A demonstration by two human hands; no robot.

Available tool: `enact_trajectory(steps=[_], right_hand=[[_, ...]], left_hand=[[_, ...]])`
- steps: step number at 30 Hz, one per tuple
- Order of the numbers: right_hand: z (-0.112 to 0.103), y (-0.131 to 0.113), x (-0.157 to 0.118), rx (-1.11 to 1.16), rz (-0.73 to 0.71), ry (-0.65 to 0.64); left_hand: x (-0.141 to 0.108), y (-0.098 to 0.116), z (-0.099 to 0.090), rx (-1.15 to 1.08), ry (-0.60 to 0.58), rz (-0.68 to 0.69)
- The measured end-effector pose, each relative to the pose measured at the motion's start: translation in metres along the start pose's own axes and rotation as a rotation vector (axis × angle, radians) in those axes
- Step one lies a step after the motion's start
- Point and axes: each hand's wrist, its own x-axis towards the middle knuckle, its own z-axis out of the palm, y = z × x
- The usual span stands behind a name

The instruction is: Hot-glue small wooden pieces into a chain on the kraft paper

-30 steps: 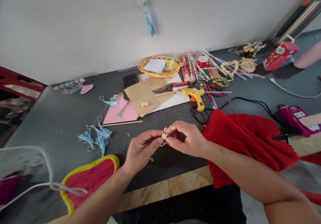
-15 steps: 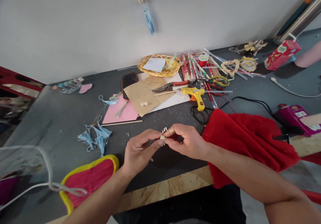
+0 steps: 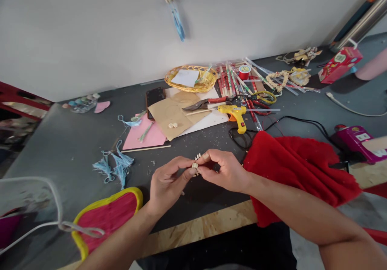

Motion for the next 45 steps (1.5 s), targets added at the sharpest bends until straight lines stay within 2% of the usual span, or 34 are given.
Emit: enact_trajectory(steps=[6,10,18,25,28,33,36,41,45], right_hand=[[0.0,-0.0039,0.0025,0.238,0.191,-0.006],[0.0002,-0.0056,0.0035,0.32,0.239,-0.024],[-0.002,-0.0049,0.0013,0.287,0.205,-0.071],[-0.0021,-0.0042,0.0004,0.323,0.231,-0.073],[-0.0032,-0.005,0.0021,0.362,0.257,-0.076],[-0.0052,-0.0067,0.0046,0.379,0.218,-0.096],[-0.005,-0.0065,0.0035,0.319,0.215,-0.078],[-0.0041,-0.0044,-0.0002,0.189,0.176,-0.061],[-0.0047,-0.0038,-0.0017,0.121,0.124,-0.048]], left_hand=[[0.0015,0.0024,0.001,0.072,-0.009,-0.004],[0.0013,0.0016,0.0017,0.112,0.028,-0.005],[0.0009,0.0004,0.0005,0.123,0.046,0.111],[0.0005,0.0024,0.0003,0.149,0.03,0.137],[0.0001,0.0008,0.0007,0.1,0.033,0.116],[0.001,-0.0007,0.0,0.036,0.02,0.1],[0.0009,0.0005,-0.0002,0.054,0.004,0.094],[-0.0019,0.0011,0.0009,0.096,0.04,-0.002],[-0.0027,0.0012,0.0006,0.078,0.017,-0.008]])
